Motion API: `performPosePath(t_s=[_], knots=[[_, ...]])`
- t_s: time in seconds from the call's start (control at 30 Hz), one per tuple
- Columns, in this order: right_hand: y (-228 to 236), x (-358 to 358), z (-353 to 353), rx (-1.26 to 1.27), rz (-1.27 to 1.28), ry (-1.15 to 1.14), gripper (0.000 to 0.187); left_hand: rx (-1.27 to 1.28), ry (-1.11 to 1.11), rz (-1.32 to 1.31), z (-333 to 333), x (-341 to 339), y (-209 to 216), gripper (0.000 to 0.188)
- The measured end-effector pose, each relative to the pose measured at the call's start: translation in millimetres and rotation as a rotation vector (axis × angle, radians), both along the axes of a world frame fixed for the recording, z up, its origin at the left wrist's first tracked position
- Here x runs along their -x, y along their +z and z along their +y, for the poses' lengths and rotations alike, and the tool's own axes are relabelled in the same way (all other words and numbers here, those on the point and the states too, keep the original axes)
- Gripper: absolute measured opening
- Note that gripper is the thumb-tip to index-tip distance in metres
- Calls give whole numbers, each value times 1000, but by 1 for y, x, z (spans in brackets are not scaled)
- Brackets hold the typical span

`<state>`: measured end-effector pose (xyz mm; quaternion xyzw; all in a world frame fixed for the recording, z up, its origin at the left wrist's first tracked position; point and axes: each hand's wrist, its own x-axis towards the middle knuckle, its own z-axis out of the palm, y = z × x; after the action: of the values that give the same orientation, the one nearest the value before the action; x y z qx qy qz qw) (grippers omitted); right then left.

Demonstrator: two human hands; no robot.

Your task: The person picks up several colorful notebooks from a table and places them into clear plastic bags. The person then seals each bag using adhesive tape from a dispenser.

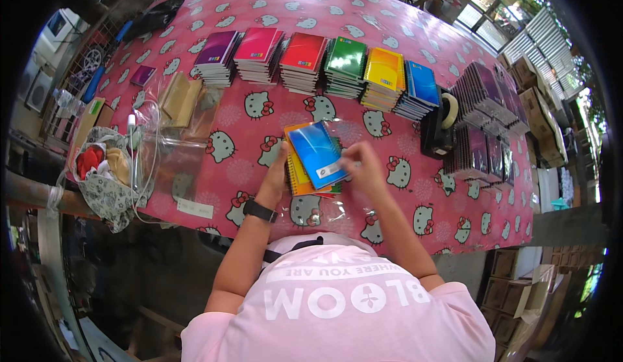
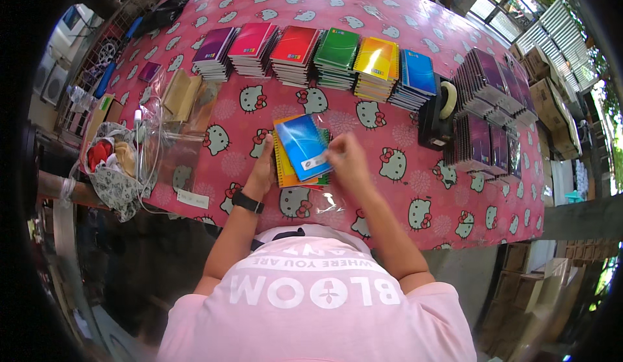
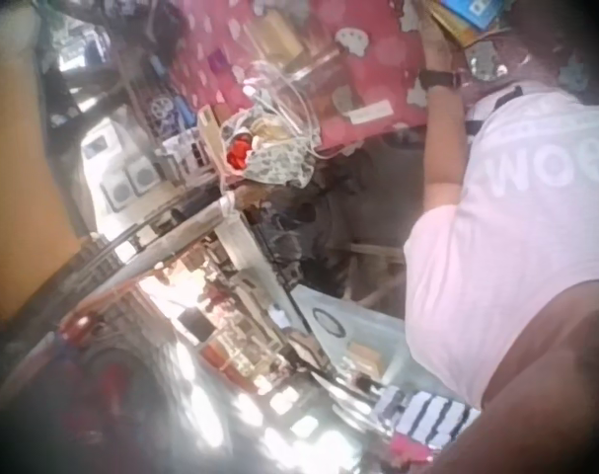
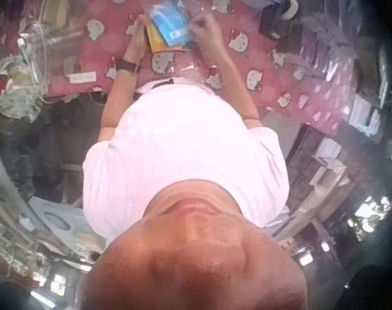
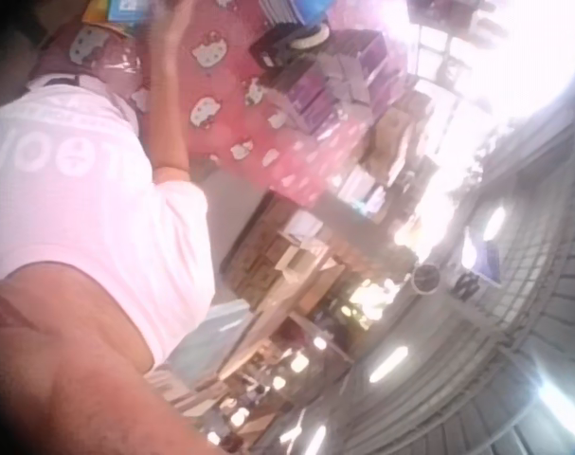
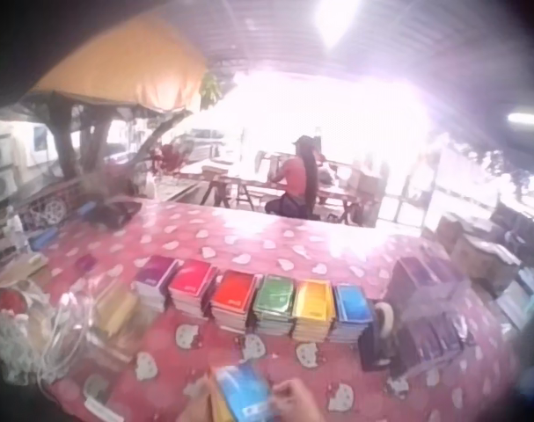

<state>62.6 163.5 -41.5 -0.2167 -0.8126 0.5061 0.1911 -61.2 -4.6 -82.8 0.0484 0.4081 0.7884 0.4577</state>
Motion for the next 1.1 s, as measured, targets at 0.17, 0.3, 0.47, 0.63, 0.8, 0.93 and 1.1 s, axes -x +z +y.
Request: performPosePath(t_s=[0.17,0.3,0.47,0.63,0.8,0.93,1.1], knots=[[-27,-7,-14,160,-122,-90,78,223,-165,277,-1,-1,19,66],[29,-10,-15,633,28,172,94,119,22,728,-6,-14,40,70],[6,-13,9,527,201,399,106,54,-20,999,-8,-18,47,88],[-3,6,-5,380,239,395,100,55,105,937,6,-26,27,87],[8,6,-7,498,258,383,83,6,106,862,-3,-18,38,92],[3,4,-18,414,281,445,83,42,163,983,-8,-26,28,98],[5,5,-21,452,208,402,83,-13,55,639,-7,-31,38,93]])
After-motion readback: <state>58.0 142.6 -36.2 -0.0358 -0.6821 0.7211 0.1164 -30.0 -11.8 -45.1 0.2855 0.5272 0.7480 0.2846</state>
